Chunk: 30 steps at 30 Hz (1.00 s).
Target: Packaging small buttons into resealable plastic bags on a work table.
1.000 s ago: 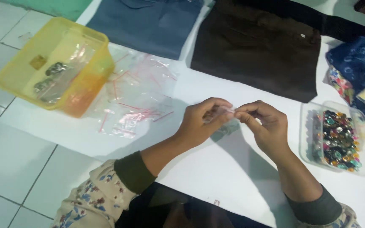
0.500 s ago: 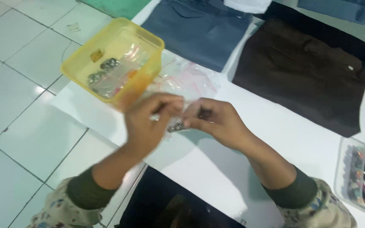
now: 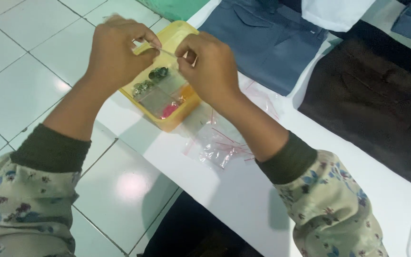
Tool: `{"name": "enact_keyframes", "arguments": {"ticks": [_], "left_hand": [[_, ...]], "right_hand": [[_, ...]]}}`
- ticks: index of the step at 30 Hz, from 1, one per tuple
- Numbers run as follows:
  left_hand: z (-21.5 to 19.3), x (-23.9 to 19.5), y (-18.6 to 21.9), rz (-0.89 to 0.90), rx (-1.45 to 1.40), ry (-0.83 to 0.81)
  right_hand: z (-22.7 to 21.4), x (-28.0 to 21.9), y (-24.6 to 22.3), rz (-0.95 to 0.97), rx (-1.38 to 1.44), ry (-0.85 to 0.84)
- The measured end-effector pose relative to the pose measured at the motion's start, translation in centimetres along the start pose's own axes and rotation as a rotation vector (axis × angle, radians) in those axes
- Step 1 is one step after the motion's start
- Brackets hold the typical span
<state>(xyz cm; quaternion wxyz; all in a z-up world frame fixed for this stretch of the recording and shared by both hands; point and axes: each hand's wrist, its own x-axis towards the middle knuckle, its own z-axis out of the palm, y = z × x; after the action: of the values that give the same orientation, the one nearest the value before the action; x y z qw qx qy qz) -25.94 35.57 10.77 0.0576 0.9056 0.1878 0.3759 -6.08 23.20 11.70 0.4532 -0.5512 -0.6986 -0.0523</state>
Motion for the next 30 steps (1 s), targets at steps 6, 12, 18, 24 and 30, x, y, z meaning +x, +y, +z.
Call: {"name": "enact_keyframes", "arguments": {"ticks": [6,12,18,24,30], "left_hand": [[0.3,0.3,-3.7,0.067,0.155,-0.035],[-3.1,1.0,-1.6,-0.104,0.100,-0.175],[-3.3,-0.1,2.0,0.004,0.226,-0.135],[-1.7,-0.7,4.2,-0.299,0.245,-0.811],[-0.9,0.9,5.3,-0.403,0.291,-1.047]], "right_hand": [[4.2,0.8,0.4,0.118,-0.223,-0.134],[3.9,2.2,3.2,-0.035,0.081,-0.212],[5.7,3.2,3.6,-0.276,-0.045,-0.254],[7.4,2.7,6.7,-0.330,-0.365,-0.821],[5.6,2.6,4.5,-0.248,-0.477,-0.883]]}}
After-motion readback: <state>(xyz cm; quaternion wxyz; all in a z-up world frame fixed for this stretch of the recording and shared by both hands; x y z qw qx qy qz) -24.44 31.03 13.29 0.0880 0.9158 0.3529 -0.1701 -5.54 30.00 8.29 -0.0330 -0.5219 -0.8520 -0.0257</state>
